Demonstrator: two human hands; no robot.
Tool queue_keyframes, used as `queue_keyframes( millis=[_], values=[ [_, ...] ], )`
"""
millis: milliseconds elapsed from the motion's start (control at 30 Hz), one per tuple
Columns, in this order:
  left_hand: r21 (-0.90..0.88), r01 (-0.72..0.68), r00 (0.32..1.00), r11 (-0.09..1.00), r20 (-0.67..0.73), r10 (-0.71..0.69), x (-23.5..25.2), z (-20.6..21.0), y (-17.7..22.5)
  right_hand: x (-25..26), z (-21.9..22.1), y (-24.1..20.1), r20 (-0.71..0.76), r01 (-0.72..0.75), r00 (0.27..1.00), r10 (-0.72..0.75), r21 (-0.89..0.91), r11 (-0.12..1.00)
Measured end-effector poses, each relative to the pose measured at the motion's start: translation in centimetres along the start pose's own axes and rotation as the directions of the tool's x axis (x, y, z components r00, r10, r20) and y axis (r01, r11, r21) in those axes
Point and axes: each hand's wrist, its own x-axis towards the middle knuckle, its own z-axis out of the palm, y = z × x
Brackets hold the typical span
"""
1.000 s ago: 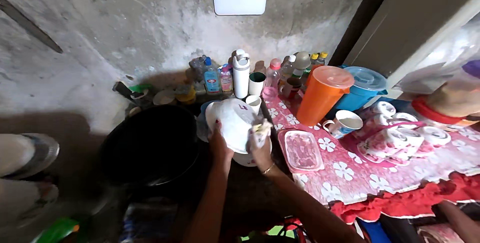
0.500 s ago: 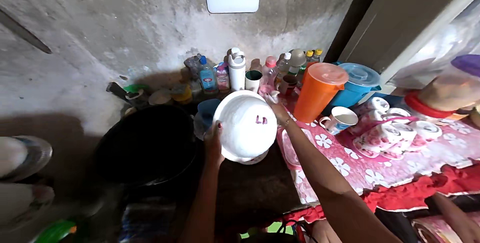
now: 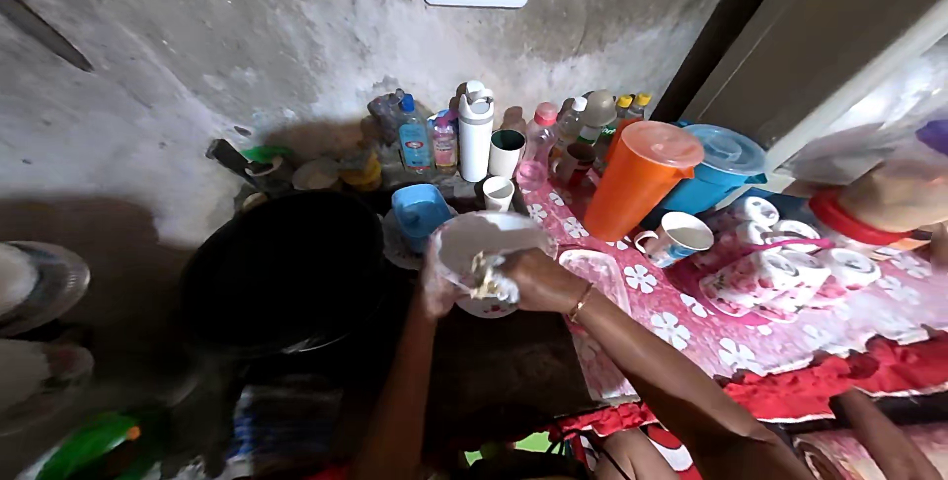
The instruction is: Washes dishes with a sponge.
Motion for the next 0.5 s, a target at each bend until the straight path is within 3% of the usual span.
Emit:
queue_keyframes(
  millis=[67,133,233,300,333,400,500],
  values=[
    [-0.002,0.07,0.996,0.998,-0.053,-0.07,-0.5,0.1,-1.3,0.0,1.4,0.0,0.061,0.05,0.997,-0.046,-0.075,0.996],
    [-0.002,0.112,0.986,0.994,-0.124,-0.111,-0.5,-0.3,-2.8,0.5,1.4,0.4,0.221,-0.131,0.968,0.123,0.024,0.991],
    [0.117,0.044,0.994,0.992,-0.107,-0.032,-0.9,-0.7,-4.2,2.8,1.5,3.1,0.339,-0.559,0.8,0.496,0.117,0.821],
    [0.225,-0.02,0.998,0.974,-0.053,0.032,-1.1,-0.5,-4.7,4.3,2.4,4.3,0.336,-0.69,0.685,0.647,0.015,0.724],
    [0.254,-0.046,0.998,0.966,-0.03,0.056,-1.2,-0.2,-4.6,4.7,3.1,4.0,0.354,-0.687,0.678,0.644,-0.006,0.727],
    [0.28,-0.111,0.993,0.954,0.002,0.115,-0.9,-0.1,-4.1,4.6,4.7,2.4,0.391,-0.561,0.767,0.509,0.024,0.827],
    [0.209,-0.091,0.988,0.974,-0.104,0.115,-0.6,-0.3,-2.1,3.5,4.4,1.2,0.494,-0.44,0.797,0.347,0.08,0.895]
  ],
)
